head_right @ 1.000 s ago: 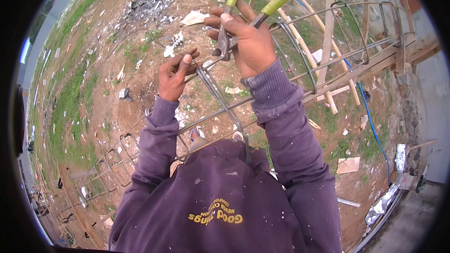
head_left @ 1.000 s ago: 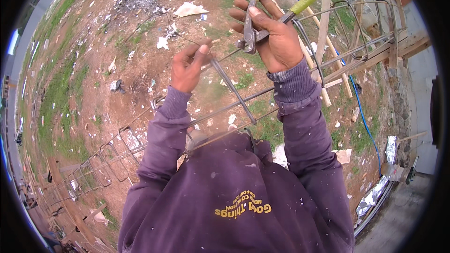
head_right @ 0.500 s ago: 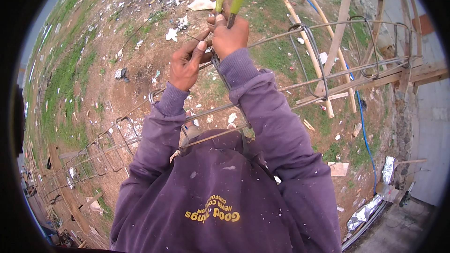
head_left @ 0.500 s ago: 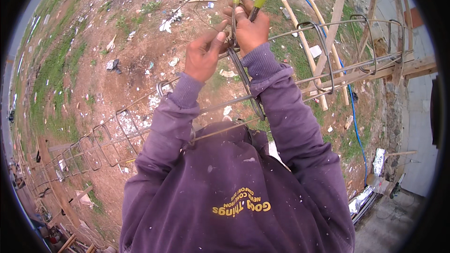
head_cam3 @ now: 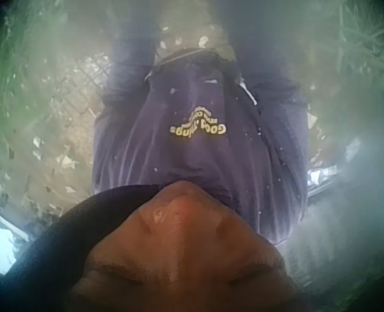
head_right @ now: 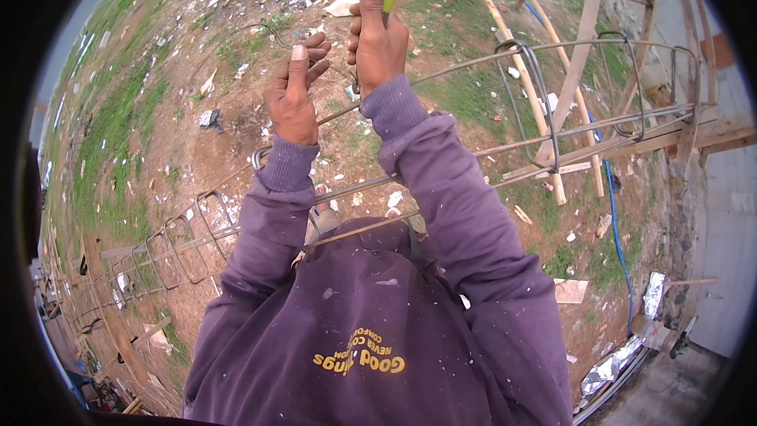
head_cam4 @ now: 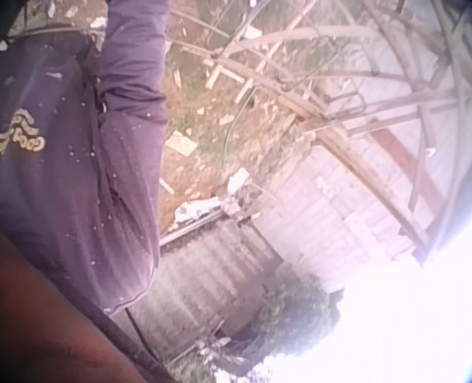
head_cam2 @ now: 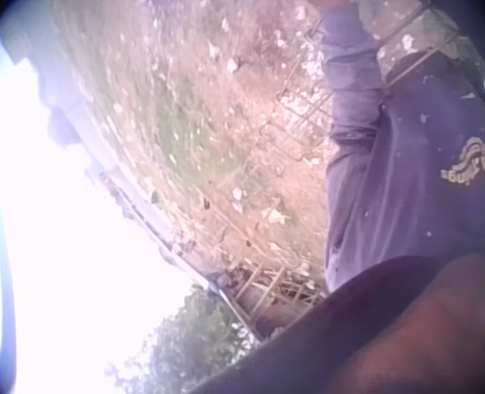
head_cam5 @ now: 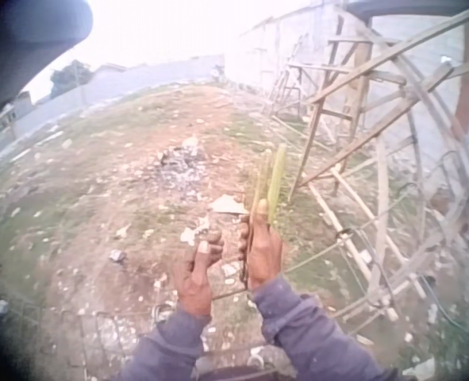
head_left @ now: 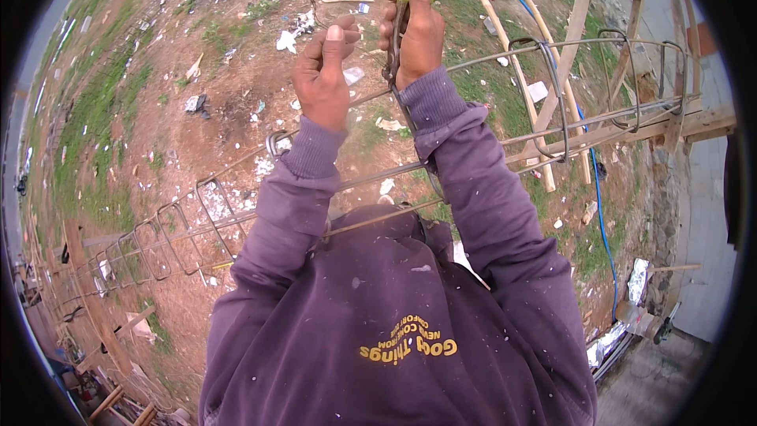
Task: The person assembles a rebar cage by hand, bending and tying steel bars together using pliers. They repeatedly position bars, twist wire ties, and secure joints to form a grid-like structure.
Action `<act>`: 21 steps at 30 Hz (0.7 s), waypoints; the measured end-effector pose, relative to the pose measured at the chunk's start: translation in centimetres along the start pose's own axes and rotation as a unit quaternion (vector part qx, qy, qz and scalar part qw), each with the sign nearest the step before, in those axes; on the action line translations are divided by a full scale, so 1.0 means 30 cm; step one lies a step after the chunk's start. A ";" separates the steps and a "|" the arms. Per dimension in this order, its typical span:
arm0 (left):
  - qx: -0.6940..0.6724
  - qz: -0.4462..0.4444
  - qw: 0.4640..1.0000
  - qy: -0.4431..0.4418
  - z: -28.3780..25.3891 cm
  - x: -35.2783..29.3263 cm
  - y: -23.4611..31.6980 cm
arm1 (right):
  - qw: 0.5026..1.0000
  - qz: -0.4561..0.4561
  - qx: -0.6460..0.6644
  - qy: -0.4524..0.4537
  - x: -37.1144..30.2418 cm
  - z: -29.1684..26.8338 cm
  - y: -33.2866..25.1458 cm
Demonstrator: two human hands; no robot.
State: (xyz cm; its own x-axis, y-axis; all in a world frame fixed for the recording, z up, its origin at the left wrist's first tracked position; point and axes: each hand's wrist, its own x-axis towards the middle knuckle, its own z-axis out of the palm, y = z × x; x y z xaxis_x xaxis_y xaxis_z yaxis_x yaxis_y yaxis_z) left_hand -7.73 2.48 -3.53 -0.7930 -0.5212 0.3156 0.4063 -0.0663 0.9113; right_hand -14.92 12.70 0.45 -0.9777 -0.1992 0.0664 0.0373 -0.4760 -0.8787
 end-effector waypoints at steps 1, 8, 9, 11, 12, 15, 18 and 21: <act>-0.021 -0.022 0.999 0.019 -0.010 0.031 0.031 | 1.000 0.004 0.002 -0.016 0.004 -0.004 -0.004; -0.211 -0.081 0.967 -0.116 0.059 0.240 0.338 | 0.989 -0.125 -0.042 -0.065 -0.020 0.043 -0.006; -0.194 -0.064 0.971 -0.125 0.083 0.255 0.345 | 0.989 -0.104 -0.070 -0.081 -0.020 0.039 -0.008; -0.161 -0.029 0.976 -0.143 0.134 0.298 0.338 | 0.984 -0.063 -0.125 -0.113 -0.026 0.024 -0.017; -0.145 -0.040 0.977 -0.149 0.163 0.304 0.337 | 0.972 -0.116 -0.175 -0.102 -0.027 0.020 -0.014; 0.008 0.086 0.994 -0.067 0.274 0.260 0.329 | 0.918 -0.264 -0.289 -0.069 -0.014 0.011 0.032; 0.156 0.207 0.966 0.016 0.377 0.211 0.322 | 0.867 -0.354 -0.347 -0.055 -0.015 -0.005 0.048; 0.174 0.158 0.972 -0.021 0.370 0.261 0.343 | 0.899 -0.231 -0.370 -0.041 -0.030 0.012 0.023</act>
State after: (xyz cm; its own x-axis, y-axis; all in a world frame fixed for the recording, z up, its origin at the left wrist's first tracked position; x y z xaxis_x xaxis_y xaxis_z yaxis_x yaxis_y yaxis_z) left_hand -14.82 7.17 11.25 -0.6739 -0.4325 0.5989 0.4615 0.3866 0.7985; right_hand -13.95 12.24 -0.02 -0.8341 -0.2032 0.5128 -0.5458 0.1702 -0.8204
